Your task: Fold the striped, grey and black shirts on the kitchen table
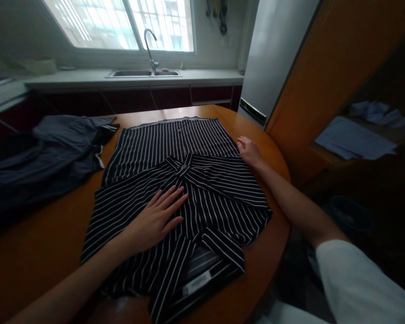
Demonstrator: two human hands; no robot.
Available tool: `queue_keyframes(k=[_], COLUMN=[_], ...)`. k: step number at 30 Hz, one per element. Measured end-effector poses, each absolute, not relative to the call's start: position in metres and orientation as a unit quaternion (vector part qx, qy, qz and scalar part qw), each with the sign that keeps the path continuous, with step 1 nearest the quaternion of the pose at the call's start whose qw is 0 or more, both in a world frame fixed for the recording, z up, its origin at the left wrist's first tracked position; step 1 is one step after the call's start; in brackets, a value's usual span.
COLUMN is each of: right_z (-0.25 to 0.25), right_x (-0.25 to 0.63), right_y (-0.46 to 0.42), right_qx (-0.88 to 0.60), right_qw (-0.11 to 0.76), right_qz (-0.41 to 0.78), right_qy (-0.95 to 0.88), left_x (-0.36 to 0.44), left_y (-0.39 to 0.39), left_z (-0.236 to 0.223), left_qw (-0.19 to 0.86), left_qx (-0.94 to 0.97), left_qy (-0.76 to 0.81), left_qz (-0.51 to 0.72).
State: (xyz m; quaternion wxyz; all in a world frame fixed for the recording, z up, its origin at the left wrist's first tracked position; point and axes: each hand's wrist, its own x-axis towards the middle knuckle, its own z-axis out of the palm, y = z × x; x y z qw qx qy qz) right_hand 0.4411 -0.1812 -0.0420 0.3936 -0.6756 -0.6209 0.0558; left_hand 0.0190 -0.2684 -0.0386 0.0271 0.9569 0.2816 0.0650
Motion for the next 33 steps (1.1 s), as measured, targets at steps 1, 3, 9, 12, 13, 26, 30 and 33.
queue_keyframes(k=[1, 3, 9, 12, 13, 26, 30, 33], right_z=[-0.037, -0.030, -0.043, -0.055, -0.058, -0.016, -0.020, -0.039], right_x=[0.431, 0.409, 0.382, 0.387, 0.389, 0.396, 0.387, 0.383], right_y=[-0.187, -0.199, -0.212, -0.208, -0.207, -0.225, -0.281, -0.321], right_qx=[-0.667, -0.645, -0.655, -0.676, -0.676, -0.656, -0.586, -0.601], right_qw=[0.379, 0.333, 0.175, 0.113, 0.103, 0.237, 0.211, 0.163], right_qz=[0.036, -0.003, 0.006, 0.045, 0.048, -0.018, 0.025, 0.030], right_qy=[-0.641, -0.688, -0.735, -0.727, -0.728, -0.716, -0.782, -0.782], left_x=[0.019, 0.019, 0.019, 0.019, 0.019, 0.017, 0.018, 0.018], left_y=[-0.269, -0.270, -0.275, -0.276, -0.277, -0.274, -0.273, -0.271], left_z=[-0.039, -0.037, -0.032, -0.031, -0.031, -0.035, -0.037, -0.040], left_qw=[0.025, 0.025, 0.041, 0.048, 0.050, 0.057, 0.053, 0.049], left_qx=[0.957, 0.957, 0.956, 0.954, 0.954, 0.954, 0.954, 0.954], left_qy=[0.282, 0.282, 0.288, 0.293, 0.294, 0.289, 0.286, 0.286], left_qz=[0.065, 0.061, 0.044, 0.042, 0.041, 0.062, 0.069, 0.073])
